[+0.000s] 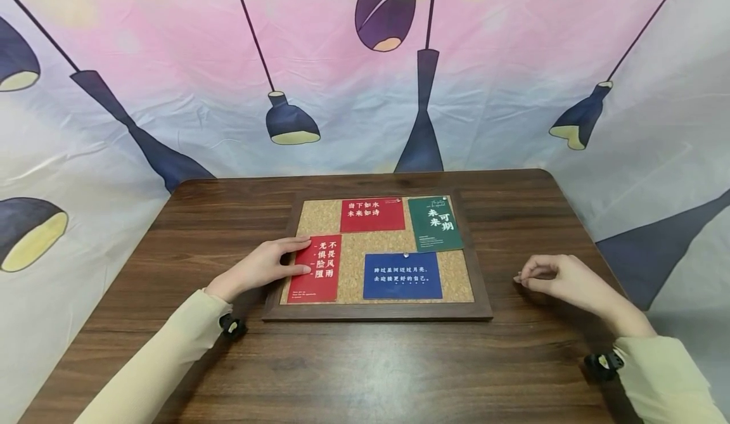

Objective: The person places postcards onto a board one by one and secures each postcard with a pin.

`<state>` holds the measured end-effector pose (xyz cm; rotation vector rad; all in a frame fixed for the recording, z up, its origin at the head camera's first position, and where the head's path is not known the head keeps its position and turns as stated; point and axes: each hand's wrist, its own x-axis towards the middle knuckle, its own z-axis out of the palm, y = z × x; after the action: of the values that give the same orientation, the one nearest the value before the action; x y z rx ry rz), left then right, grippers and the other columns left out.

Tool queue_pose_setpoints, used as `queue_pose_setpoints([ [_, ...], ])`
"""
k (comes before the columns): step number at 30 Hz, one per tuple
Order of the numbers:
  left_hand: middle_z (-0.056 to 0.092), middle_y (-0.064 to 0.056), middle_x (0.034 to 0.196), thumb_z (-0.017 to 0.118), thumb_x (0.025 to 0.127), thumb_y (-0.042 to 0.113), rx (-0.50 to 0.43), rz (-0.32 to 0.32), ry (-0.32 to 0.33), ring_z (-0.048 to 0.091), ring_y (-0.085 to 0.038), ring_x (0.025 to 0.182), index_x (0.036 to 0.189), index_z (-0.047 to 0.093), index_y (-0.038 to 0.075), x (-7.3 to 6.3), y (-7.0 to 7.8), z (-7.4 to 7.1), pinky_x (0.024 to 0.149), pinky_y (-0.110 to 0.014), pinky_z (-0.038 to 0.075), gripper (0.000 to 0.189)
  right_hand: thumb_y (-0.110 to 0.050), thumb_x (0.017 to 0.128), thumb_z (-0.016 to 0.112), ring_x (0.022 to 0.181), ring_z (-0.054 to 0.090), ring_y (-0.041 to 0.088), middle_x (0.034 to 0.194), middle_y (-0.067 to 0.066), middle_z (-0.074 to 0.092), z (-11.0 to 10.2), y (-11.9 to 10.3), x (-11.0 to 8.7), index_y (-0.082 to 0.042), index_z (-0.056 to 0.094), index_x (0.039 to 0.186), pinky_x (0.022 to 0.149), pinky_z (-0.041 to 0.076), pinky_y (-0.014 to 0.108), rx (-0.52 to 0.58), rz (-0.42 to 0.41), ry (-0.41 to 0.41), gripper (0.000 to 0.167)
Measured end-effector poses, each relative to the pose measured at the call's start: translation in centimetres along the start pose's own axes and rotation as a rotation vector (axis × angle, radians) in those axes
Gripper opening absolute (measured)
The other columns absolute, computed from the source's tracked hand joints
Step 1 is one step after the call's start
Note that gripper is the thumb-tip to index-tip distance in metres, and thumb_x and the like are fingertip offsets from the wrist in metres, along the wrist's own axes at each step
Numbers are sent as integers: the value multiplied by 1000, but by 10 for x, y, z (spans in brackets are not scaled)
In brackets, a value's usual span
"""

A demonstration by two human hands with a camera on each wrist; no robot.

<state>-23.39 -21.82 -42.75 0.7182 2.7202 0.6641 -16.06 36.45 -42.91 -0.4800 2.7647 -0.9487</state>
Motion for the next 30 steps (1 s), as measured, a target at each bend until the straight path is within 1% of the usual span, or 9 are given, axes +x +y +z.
queue_pose_setpoints([
  [5, 43, -12, 156, 75, 92, 38, -5, -2, -6, 38, -31, 144, 149, 50, 7, 0, 0, 0, 111, -50, 39, 69, -15, 96, 70, 96, 67, -3, 103, -8, 76, 1, -5, 8, -23, 68, 87, 67, 49, 22, 17, -2, -17, 12],
  [11, 44, -12, 155, 75, 92, 37, -2, -12, -8, 38, -31, 144, 149, 50, 7, 0, 1, 0, 111, -50, 39, 69, -13, 95, 72, 101, 65, -5, 107, -4, 76, 3, -10, 18, -21, 67, 82, 71, 52, 20, 73, -28, -35, 15],
  [15, 43, -12, 156, 75, 92, 38, -3, -8, -5, 39, -31, 144, 149, 50, 7, 0, 1, 0, 111, -50, 39, 69, -13, 95, 71, 104, 64, -4, 101, -8, 76, 4, -14, 24, -19, 66, 83, 75, 53, 22, 85, -19, -61, 14],
  [19, 44, -11, 155, 75, 92, 38, -6, -5, -3, 39, -30, 144, 149, 50, 7, 1, 0, 1, 111, -49, 39, 69, -15, 96, 69, 97, 66, -1, 98, -11, 74, 5, -18, 31, -21, 70, 88, 74, 53, 24, 53, -23, -47, 11],
  [22, 44, -11, 155, 75, 92, 38, -7, -5, 0, 39, -30, 144, 149, 50, 7, 1, 0, 1, 111, -49, 39, 69, -16, 97, 69, 90, 67, 3, 97, -11, 73, 6, -20, 38, -23, 73, 93, 72, 53, 26, 34, -30, -26, 9],
  [25, 44, -11, 155, 75, 91, 38, -7, -9, 1, 39, -30, 144, 149, 50, 7, 0, 0, 1, 111, -49, 39, 70, -18, 97, 69, 87, 67, 5, 95, -9, 73, 7, -22, 44, -22, 75, 98, 72, 54, 27, 26, -34, -23, 8],
  [27, 45, -11, 155, 75, 91, 39, -8, -10, 1, 40, -30, 143, 149, 50, 7, 0, 0, 1, 111, -49, 39, 70, -22, 96, 71, 86, 67, 5, 94, -10, 73, 8, -24, 48, -22, 76, 100, 72, 54, 27, 23, -29, -23, 6],
  [30, 44, -12, 155, 75, 91, 39, -10, -9, 1, 40, -30, 143, 149, 50, 7, -1, 1, 1, 111, -49, 39, 70, -29, 95, 73, 85, 65, 6, 92, -11, 72, 11, -27, 54, -23, 74, 101, 71, 52, 27, 7, -28, -27, 8],
])
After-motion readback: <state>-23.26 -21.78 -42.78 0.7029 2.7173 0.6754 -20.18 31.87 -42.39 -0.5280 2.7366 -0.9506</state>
